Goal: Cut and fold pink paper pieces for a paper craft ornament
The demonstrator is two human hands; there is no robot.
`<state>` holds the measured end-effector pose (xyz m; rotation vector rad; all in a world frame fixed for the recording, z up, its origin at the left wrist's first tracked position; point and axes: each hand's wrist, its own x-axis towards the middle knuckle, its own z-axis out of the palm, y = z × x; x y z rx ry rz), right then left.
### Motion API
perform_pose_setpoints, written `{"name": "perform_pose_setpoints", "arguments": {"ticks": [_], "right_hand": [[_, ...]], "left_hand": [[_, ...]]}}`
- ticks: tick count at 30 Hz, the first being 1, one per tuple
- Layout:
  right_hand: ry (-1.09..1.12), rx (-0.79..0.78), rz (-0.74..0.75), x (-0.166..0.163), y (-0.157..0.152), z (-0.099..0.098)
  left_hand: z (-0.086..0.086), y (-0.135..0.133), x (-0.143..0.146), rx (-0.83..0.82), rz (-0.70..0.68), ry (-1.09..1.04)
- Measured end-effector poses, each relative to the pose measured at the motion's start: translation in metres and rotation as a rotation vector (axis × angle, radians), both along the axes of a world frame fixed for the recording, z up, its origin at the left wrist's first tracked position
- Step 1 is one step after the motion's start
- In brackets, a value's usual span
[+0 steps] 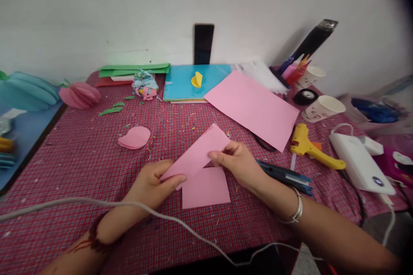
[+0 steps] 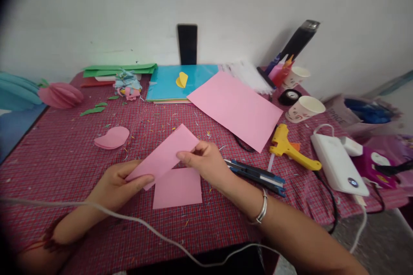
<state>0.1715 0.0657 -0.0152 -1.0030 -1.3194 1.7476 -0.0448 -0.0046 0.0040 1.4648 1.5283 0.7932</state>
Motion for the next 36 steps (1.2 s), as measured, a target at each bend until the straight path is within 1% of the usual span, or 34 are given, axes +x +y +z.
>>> {"name": "perform_pose_setpoints", "arguments": {"ticks": [2,3,5,7,9,13,14,16,19,21,23,25,27,29,30,33,34,36], "right_hand": [[0.008,0.072,-0.068,0.0,0.001,0.0],[0.023,0.092,-0.091,0.0,0.001,0.0],[0.051,0.089,-0.114,-0.002,-0.001,0.0],[0.072,0.064,-0.116,-0.004,-0.002,-0.001],[0.098,0.049,-0.105,-0.004,-0.001,0.0],[0.164,0.065,-0.093,-0.001,0.001,0.003],[0.167,0.074,-0.093,-0.001,0.001,0.004],[0.151,0.096,-0.088,0.0,0.0,0.005],[0.1,0.147,-0.039,0.0,-0.001,0.007],[0.056,0.168,0.019,-0.001,-0.003,0.007],[0.028,0.168,0.068,-0.002,-0.004,0.007],[0.034,0.156,0.093,-0.003,-0.004,0.007],[0.06,0.169,0.099,-0.001,-0.002,0.007],[0.031,0.232,0.12,0.002,0.001,0.008],[-0.022,0.287,0.149,0.005,0.004,0.009],[-0.299,0.513,0.317,0.014,0.007,0.014],[-0.411,0.61,0.387,0.017,0.006,0.016],[-0.629,0.815,0.504,0.019,0.001,0.021]], "left_hand": [[-0.004,0.001,-0.003,-0.033,0.071,-0.076],[-0.006,0.002,-0.004,-0.053,0.118,-0.166],[-0.012,0.002,-0.003,-0.104,0.204,-0.398],[-0.016,0.0,0.0,-0.159,0.24,-0.568],[-0.017,-0.002,0.002,-0.197,0.234,-0.615],[-0.009,-0.007,-0.003,-0.17,0.233,-0.556],[-0.005,-0.007,-0.007,-0.166,0.218,-0.521],[0.002,-0.008,-0.014,-0.181,0.136,-0.423],[0.014,-0.007,-0.022,-0.255,-0.075,-0.283],[0.022,-0.005,-0.02,-0.321,-0.19,-0.243],[0.026,-0.002,-0.014,-0.363,-0.259,-0.237],[0.026,0.001,-0.006,-0.363,-0.267,-0.247],[0.023,0.003,0.001,-0.327,-0.202,-0.305],[0.021,0.004,0.002,-0.296,-0.047,-0.428],[0.022,0.004,0.001,-0.288,0.048,-0.505],[0.028,-0.001,-0.009,-0.285,0.31,-0.663],[0.03,-0.004,-0.013,-0.277,0.375,-0.669],[0.034,-0.012,-0.024,-0.245,0.474,-0.613]]}}
